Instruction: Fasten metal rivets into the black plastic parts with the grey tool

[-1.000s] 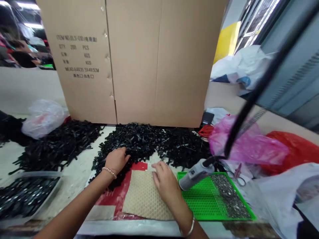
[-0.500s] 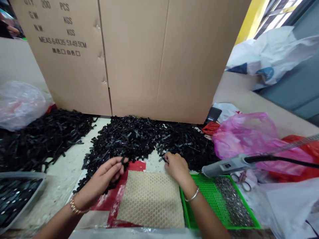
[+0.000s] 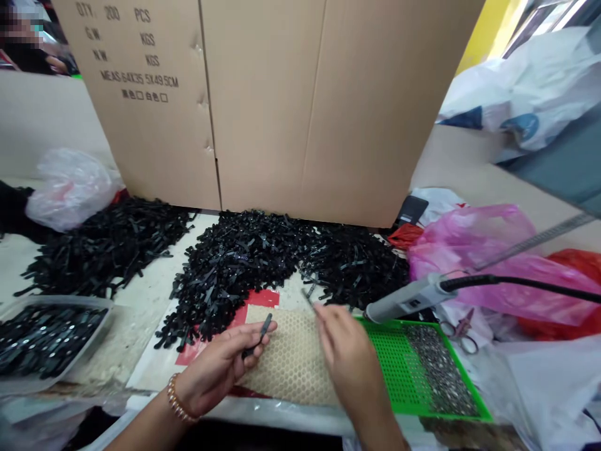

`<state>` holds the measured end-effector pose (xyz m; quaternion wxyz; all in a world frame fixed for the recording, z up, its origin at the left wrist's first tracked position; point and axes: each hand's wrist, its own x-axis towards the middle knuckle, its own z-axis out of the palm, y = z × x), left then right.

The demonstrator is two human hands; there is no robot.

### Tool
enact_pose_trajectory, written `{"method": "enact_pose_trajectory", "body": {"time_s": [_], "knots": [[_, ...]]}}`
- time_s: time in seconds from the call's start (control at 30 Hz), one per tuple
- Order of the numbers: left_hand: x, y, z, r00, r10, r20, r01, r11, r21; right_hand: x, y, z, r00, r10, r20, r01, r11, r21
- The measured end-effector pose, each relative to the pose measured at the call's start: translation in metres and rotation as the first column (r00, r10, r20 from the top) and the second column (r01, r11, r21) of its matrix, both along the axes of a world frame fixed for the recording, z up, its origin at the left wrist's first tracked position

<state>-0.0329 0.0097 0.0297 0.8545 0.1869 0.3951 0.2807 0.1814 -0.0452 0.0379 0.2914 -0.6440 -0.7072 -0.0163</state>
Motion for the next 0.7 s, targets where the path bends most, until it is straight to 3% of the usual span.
{"method": "enact_pose_trajectory", "body": {"time_s": [0.07, 0.13, 0.43, 0.7], "knots": [[0.002, -0.008, 0.005, 1.0, -0.016, 0.008, 0.016, 1.0, 0.005, -0.022, -0.02, 0.0, 0.976, 0.155, -0.154, -0.145, 0.987, 0.074], [0.003, -0.016, 0.009, 1.0, -0.021, 0.008, 0.021, 1.0, 0.016, -0.039, -0.036, 0.0, 0.955, 0.222, -0.197, -0.206, 0.974, 0.095], [0.002, -0.037, 0.015, 1.0, -0.021, 0.003, 0.021, 0.995, 0.096, -0.048, -0.058, -0.011, 0.938, 0.295, -0.181, -0.271, 0.951, 0.146], [0.003, -0.047, 0.022, 1.0, 0.005, -0.03, -0.001, 0.991, 0.137, -0.045, -0.067, -0.02, 0.955, 0.275, -0.114, -0.257, 0.954, 0.153]]}}
